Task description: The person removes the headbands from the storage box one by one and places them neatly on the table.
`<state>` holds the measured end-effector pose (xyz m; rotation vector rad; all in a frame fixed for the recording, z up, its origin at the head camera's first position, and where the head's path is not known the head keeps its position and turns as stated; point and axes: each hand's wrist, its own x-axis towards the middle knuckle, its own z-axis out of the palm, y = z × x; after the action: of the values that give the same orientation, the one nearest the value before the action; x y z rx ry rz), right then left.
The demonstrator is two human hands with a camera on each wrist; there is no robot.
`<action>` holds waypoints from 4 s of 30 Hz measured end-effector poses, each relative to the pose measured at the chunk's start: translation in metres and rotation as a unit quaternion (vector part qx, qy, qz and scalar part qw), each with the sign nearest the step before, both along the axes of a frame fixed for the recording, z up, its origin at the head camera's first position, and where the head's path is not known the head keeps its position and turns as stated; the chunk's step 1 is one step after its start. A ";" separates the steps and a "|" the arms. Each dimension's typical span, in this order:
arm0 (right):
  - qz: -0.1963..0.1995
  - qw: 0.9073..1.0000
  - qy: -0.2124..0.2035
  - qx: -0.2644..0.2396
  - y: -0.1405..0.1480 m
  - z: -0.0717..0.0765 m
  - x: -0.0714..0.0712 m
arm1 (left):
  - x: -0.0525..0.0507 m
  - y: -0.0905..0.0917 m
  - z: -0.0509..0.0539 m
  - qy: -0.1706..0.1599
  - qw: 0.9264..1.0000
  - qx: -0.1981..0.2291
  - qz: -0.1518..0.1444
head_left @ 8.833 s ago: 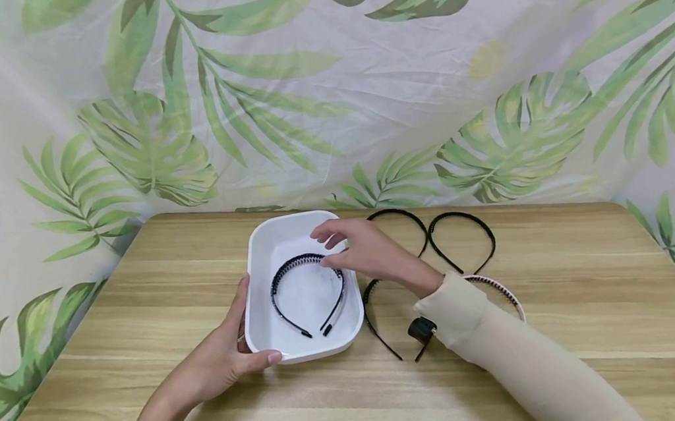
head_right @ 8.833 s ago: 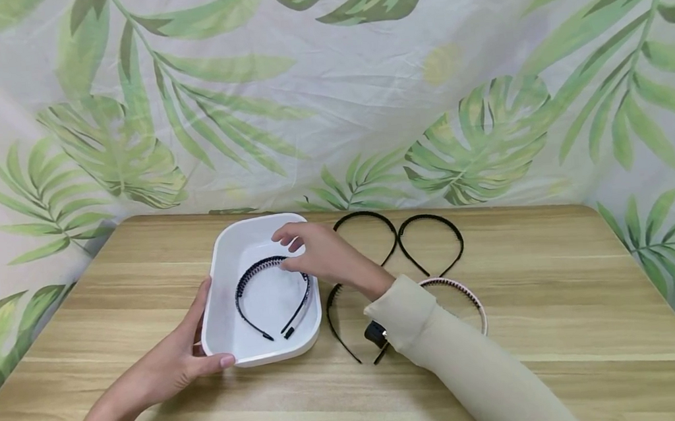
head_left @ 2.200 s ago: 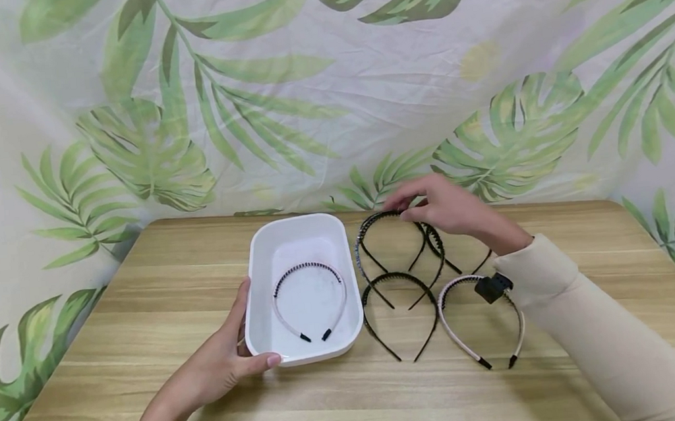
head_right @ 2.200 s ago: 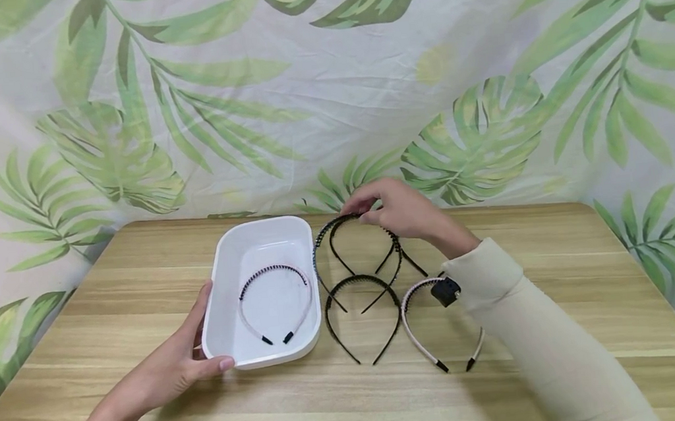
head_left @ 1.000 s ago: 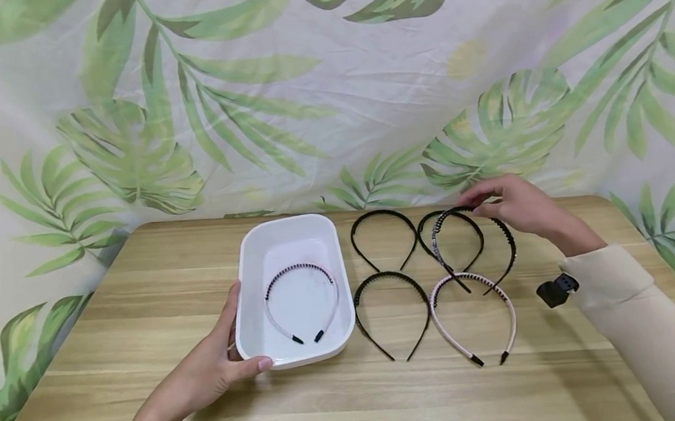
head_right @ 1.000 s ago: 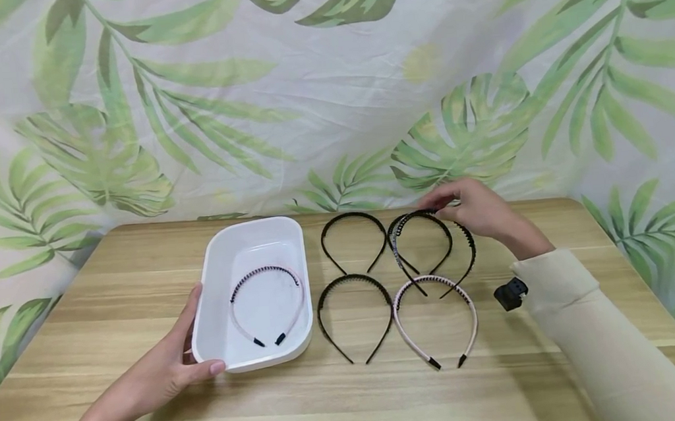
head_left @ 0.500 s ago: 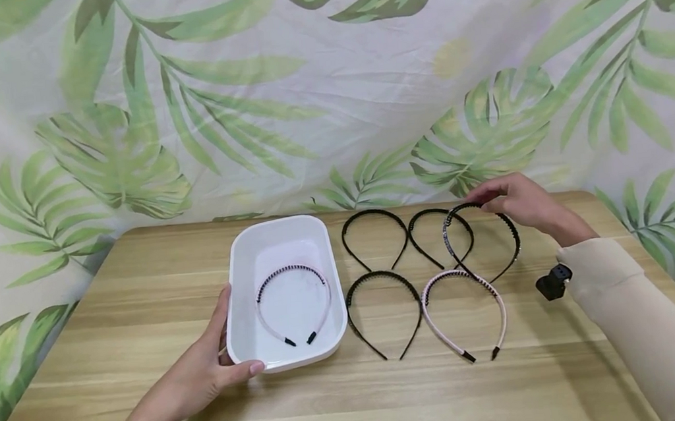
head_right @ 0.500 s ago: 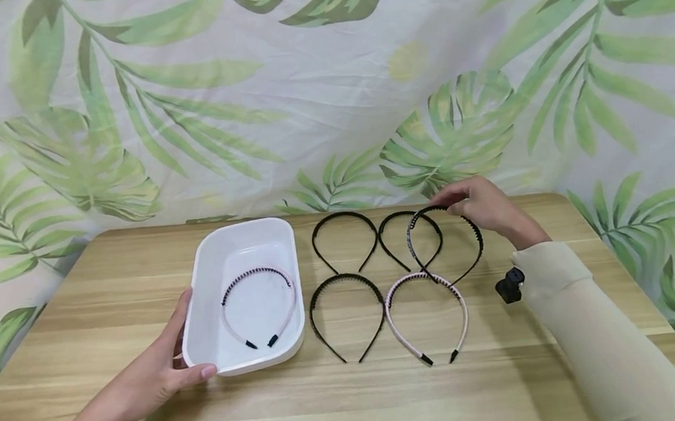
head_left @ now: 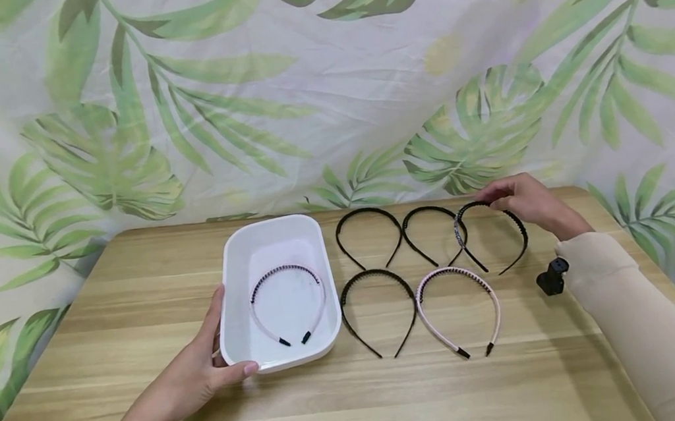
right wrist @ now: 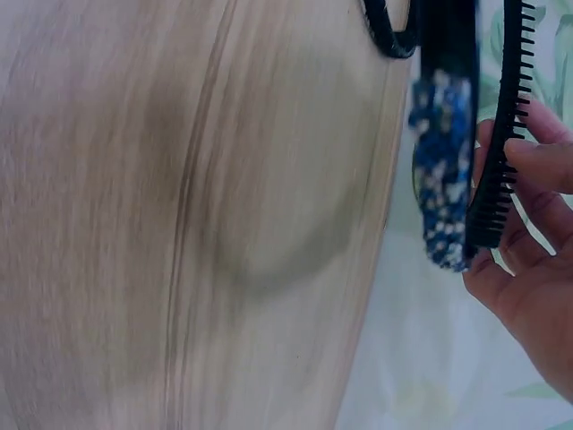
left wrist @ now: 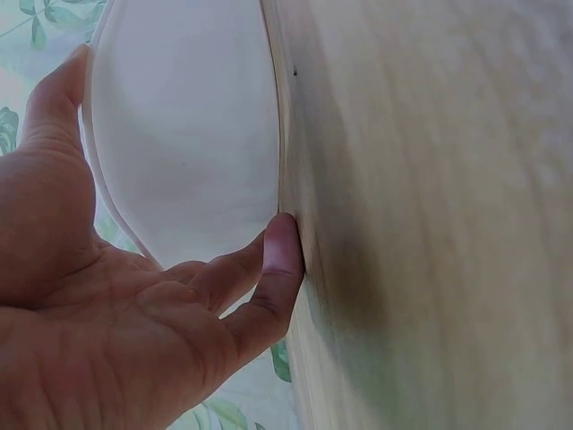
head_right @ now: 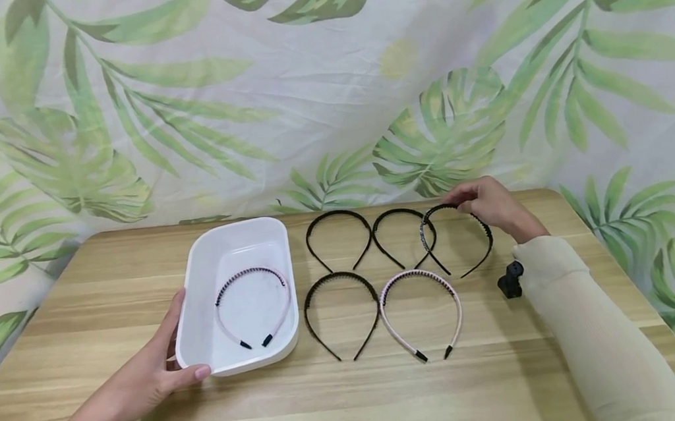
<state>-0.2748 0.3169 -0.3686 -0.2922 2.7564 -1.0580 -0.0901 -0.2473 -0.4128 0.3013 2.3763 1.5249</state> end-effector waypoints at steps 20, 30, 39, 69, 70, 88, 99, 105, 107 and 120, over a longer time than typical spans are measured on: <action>-0.019 1.000 -0.013 0.011 0.024 -0.018 -0.014 | -0.001 -0.001 0.000 0.006 1.000 0.004 -0.011; -0.027 0.999 -0.032 0.029 0.029 -0.024 -0.020 | 0.001 -0.001 0.001 0.005 1.000 0.011 -0.009; -0.034 0.998 -0.035 0.046 0.030 -0.028 -0.025 | 0.002 0.000 0.001 -0.002 1.000 0.019 -0.007; -0.040 0.997 -0.032 0.050 0.022 -0.033 -0.033 | 0.002 0.001 0.001 -0.017 1.000 0.025 0.001; -0.040 0.997 -0.031 0.050 0.022 -0.033 -0.033 | 0.002 0.000 0.001 -0.017 1.000 0.025 0.002; -0.041 0.998 -0.013 0.048 0.019 -0.036 -0.032 | 0.002 0.000 0.002 -0.018 1.000 0.026 0.001; -0.018 0.998 -0.003 0.059 0.011 -0.021 -0.020 | 0.001 0.001 0.001 -0.016 1.000 0.026 0.000; -0.002 0.999 0.015 0.045 0.004 -0.013 -0.010 | 0.002 0.000 0.001 -0.006 1.000 0.023 -0.003; 0.006 0.999 0.025 0.039 0.001 -0.011 -0.006 | 0.002 0.000 0.001 -0.006 1.000 0.024 -0.004; 0.021 0.997 0.073 0.015 -0.023 0.002 0.018 | 0.002 0.000 0.001 -0.008 1.000 0.016 0.001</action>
<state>-0.2565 0.2938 -0.3663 -0.4387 2.8779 -1.0218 -0.0884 -0.2474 -0.4116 0.2925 2.3422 1.5605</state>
